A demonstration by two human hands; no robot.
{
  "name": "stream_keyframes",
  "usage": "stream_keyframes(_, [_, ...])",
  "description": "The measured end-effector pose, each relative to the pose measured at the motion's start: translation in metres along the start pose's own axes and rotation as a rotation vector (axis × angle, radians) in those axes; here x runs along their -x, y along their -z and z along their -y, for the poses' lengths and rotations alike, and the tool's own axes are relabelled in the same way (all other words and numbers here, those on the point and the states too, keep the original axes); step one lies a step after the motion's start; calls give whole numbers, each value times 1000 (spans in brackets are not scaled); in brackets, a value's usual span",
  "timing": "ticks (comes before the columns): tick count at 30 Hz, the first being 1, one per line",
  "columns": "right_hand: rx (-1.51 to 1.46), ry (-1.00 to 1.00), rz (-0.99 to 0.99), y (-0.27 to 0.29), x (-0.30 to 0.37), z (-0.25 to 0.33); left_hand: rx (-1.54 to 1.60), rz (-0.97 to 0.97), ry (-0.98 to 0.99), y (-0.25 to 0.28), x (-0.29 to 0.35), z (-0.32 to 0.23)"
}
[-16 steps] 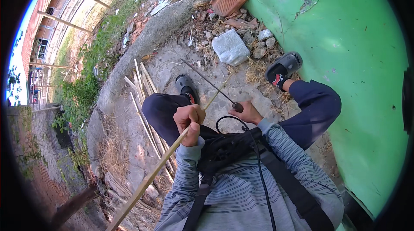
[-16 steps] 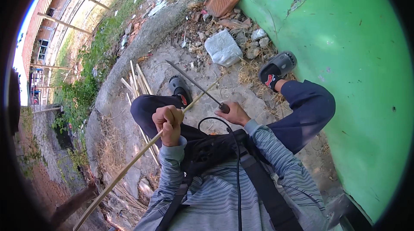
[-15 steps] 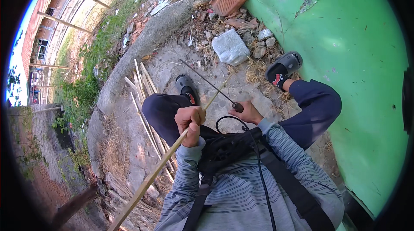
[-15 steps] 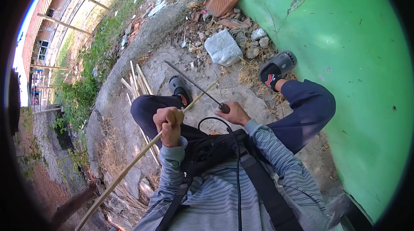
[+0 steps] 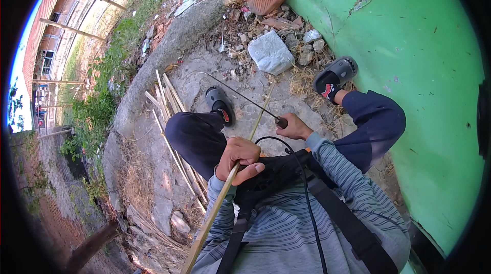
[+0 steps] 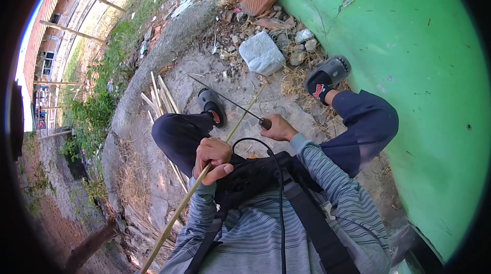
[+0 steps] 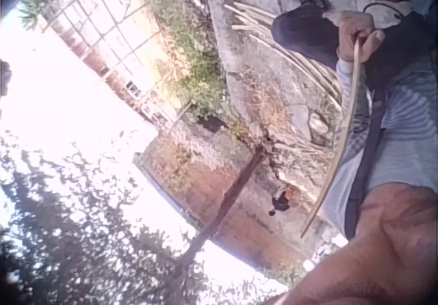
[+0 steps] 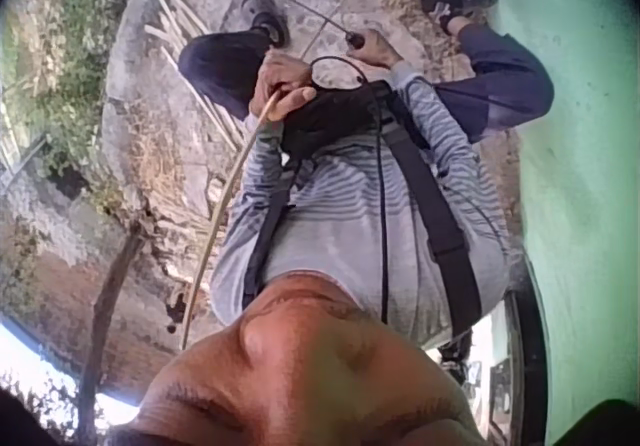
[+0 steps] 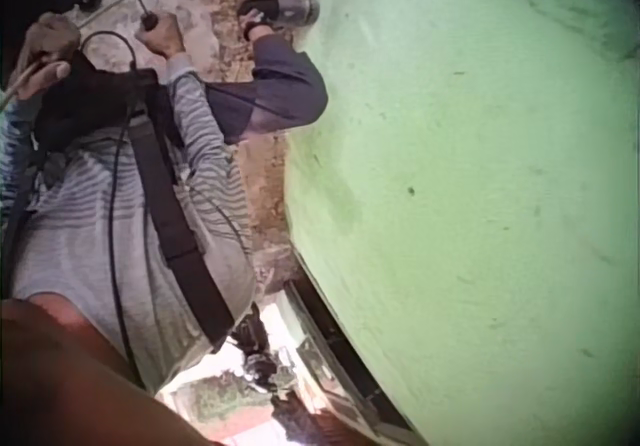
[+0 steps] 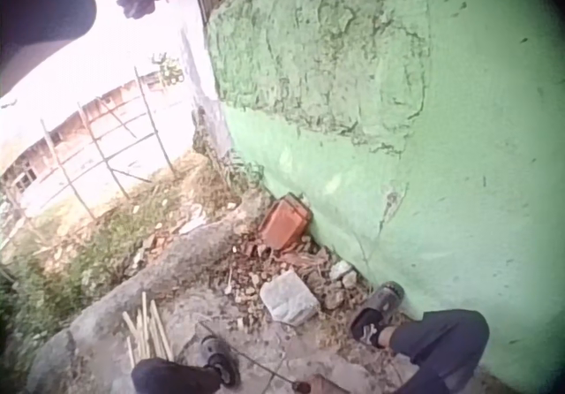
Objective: The person scrapes and shaves thin bamboo sticks along their lengths using a large knife.
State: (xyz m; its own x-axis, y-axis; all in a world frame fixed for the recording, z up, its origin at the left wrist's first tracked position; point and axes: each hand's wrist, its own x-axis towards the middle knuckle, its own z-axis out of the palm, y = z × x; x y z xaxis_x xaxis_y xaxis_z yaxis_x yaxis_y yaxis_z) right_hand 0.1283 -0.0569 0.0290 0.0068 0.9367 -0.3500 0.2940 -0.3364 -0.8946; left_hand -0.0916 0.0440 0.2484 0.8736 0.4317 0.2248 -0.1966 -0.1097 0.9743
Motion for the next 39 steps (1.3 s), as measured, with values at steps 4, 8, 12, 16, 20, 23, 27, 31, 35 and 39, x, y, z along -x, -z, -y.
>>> stream_keyframes(4, [42,69,46,7,8,10,151,-116,-81,-8,0,9])
stream_keyframes(8, [15,121,-3,1,9,8,169,-313,-196,-14,3,17])
stream_keyframes(12, [-47,134,-4,-6,7,12,7,-270,-251,-5,6,23])
stream_keyframes(16, [-43,143,32,0,7,8,-19,-91,-234,0,0,18])
stream_keyframes(20, [18,138,36,2,8,17,-24,8,-176,8,-1,10])
stream_keyframes(23, [43,219,44,7,16,32,-5,120,-120,12,-5,2])
stream_keyframes(27, [85,223,54,14,14,24,-2,162,-109,4,-4,5])
stream_keyframes(31, [120,57,29,13,8,19,-10,149,-117,2,-4,6])
stream_keyframes(35, [22,175,56,2,10,26,8,56,-162,-1,-1,9])
stream_keyframes(39, [45,26,-43,-5,-1,10,10,11,-171,0,0,13])
